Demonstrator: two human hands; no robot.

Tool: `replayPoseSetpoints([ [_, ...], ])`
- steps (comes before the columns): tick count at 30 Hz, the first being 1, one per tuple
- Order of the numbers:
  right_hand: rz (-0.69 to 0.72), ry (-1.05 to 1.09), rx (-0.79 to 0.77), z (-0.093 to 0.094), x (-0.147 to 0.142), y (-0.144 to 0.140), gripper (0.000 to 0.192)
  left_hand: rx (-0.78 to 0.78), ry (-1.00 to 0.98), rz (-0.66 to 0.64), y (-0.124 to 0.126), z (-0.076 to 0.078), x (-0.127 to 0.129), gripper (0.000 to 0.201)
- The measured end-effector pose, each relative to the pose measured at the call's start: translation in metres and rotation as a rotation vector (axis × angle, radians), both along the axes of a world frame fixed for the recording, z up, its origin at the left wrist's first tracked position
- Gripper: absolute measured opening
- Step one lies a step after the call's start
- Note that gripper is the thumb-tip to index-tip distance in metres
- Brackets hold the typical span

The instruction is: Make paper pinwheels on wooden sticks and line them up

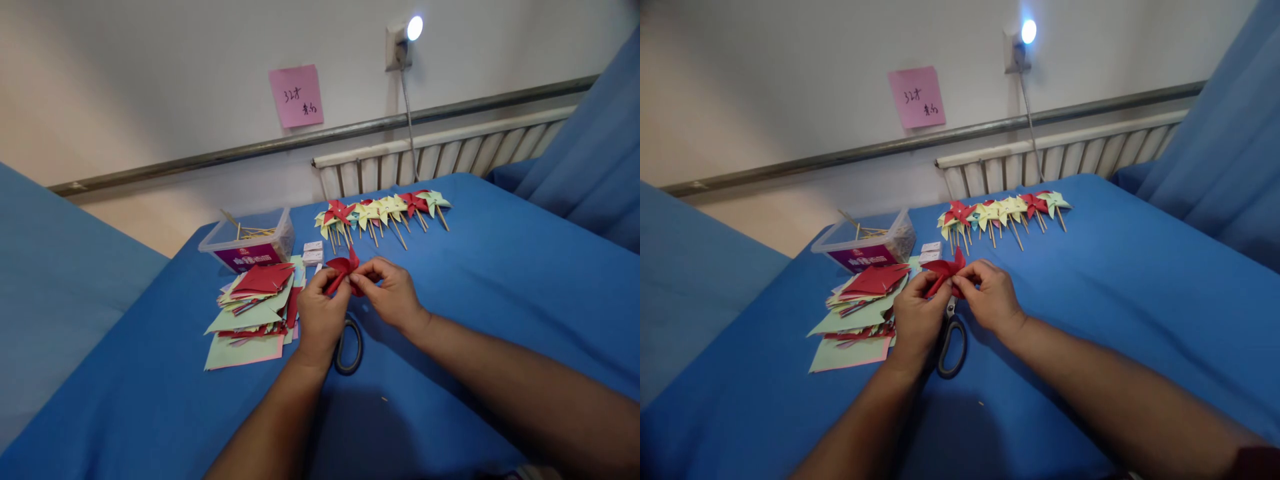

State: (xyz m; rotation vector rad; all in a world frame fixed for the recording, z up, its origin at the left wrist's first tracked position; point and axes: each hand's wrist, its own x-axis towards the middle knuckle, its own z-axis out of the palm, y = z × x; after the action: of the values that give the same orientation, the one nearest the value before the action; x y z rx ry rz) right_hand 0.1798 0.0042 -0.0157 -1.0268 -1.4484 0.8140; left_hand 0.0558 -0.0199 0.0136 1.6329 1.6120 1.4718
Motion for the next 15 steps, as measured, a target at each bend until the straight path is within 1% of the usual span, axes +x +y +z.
replayPoseSetpoints([
  [5,0.052,0.21,-0.108,-0.002,-0.003,0.005,0.012,-0.039,-0.123,-0.017,0.002,-0.001,-0.001,0.008],
  [8,0.127,0.316,-0.194,-0.002,-0.004,0.007,0.017,-0.052,-0.176,-0.019,0.004,-0.004,-0.003,0.009],
  [11,0.161,0.387,-0.228,0.0,-0.005,0.007,0.023,-0.084,-0.229,-0.052,0.006,-0.008,-0.004,0.012],
  [12,0.171,0.424,-0.23,0.001,-0.005,0.007,0.027,-0.093,-0.246,-0.069,0.006,-0.009,-0.004,0.013],
  [15,0.217,0.528,-0.236,0.002,-0.006,0.007,0.057,-0.105,-0.292,-0.1,0.007,-0.011,-0.004,0.015],
])
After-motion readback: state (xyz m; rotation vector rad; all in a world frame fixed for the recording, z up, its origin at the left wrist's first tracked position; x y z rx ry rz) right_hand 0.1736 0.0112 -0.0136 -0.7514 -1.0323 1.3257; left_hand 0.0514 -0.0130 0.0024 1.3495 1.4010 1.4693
